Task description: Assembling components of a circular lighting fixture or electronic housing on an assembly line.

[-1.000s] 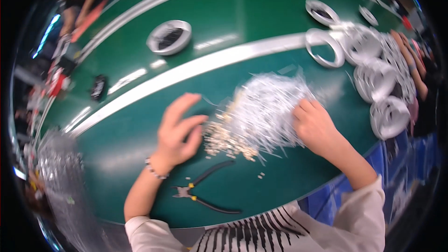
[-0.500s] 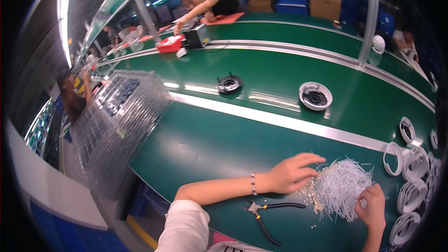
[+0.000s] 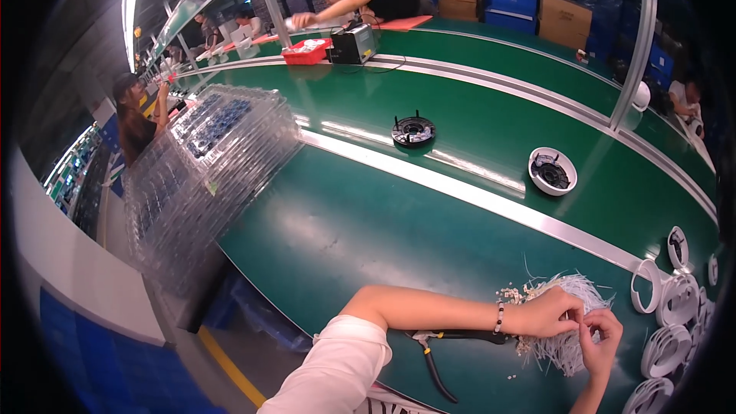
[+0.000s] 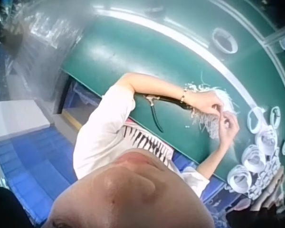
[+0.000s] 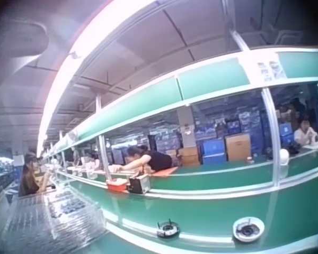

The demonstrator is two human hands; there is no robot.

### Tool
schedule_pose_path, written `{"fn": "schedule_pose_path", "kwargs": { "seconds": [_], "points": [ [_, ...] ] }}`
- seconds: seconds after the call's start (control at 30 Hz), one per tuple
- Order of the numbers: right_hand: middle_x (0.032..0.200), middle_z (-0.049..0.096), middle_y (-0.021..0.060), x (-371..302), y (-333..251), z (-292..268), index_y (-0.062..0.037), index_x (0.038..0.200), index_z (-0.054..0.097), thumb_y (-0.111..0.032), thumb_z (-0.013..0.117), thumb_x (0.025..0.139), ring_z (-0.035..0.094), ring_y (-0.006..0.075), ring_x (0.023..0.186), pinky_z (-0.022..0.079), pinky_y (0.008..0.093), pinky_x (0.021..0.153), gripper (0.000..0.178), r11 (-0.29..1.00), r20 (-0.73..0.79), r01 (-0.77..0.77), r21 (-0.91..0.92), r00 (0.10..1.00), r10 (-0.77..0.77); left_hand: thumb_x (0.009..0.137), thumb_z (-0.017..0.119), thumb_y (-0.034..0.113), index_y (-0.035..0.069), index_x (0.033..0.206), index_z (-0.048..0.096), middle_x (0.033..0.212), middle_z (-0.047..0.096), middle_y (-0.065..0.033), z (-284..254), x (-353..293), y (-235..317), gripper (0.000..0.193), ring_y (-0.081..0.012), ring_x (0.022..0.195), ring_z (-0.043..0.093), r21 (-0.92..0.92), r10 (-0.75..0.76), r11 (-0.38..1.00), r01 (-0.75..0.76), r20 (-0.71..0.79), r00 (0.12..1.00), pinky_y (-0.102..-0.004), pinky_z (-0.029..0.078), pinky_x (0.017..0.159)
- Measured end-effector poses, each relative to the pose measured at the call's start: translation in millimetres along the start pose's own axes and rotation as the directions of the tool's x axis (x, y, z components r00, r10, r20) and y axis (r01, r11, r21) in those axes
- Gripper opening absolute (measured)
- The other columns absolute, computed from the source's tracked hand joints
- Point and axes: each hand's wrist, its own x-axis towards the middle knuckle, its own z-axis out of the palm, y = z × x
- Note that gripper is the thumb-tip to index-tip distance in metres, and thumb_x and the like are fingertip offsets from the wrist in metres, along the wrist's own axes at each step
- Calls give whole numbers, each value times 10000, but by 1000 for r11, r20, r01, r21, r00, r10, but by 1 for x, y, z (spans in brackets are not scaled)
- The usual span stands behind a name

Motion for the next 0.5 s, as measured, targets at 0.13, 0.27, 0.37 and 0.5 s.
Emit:
{"fn": "schedule_pose_path", "kwargs": {
  "seconds": [0.13, 0.27, 0.37, 0.5],
  "points": [
    [723, 557, 70, -2, -1, 1, 10, 678, 570, 60, 595, 613, 485, 99, 610, 357, 193, 495, 87, 996, 16, -41, 80, 999, 40, 733, 597, 54, -32, 738, 536, 636, 595, -102, 0, 1, 4, 105, -120, 560, 593, -123, -142, 984, 131, -85, 986, -222, 466, 499],
    [733, 554, 70, -5, -1, 2, 14, 689, 565, 62, 589, 625, 486, 101, 622, 358, 190, 508, 83, 988, -17, -60, 145, 998, 63, 756, 584, 52, -39, 737, 543, 647, 594, -93, -3, 5, 7, 101, -97, 557, 592, -282, -263, 921, 268, 55, 963, -207, 468, 475],
    [736, 554, 75, -6, -1, 2, 10, 698, 566, 61, 591, 627, 494, 114, 629, 358, 199, 507, 91, 996, -34, -41, 83, 998, 44, 780, 566, 58, -47, 768, 560, 671, 600, -91, -2, 6, 8, 106, -100, 566, 597, -395, -350, 842, 367, 118, 929, -202, 482, 477],
    [734, 556, 85, -5, -10, 7, -2, 703, 570, 53, 595, 633, 509, 145, 640, 361, 221, 497, 93, 998, -60, 38, -47, 997, -40, 795, 564, 76, -56, 818, 576, 696, 602, -91, 1, 4, 5, 134, -119, 578, 605, -466, -458, 747, 475, 158, 875, -210, 503, 496]
  ]
}}
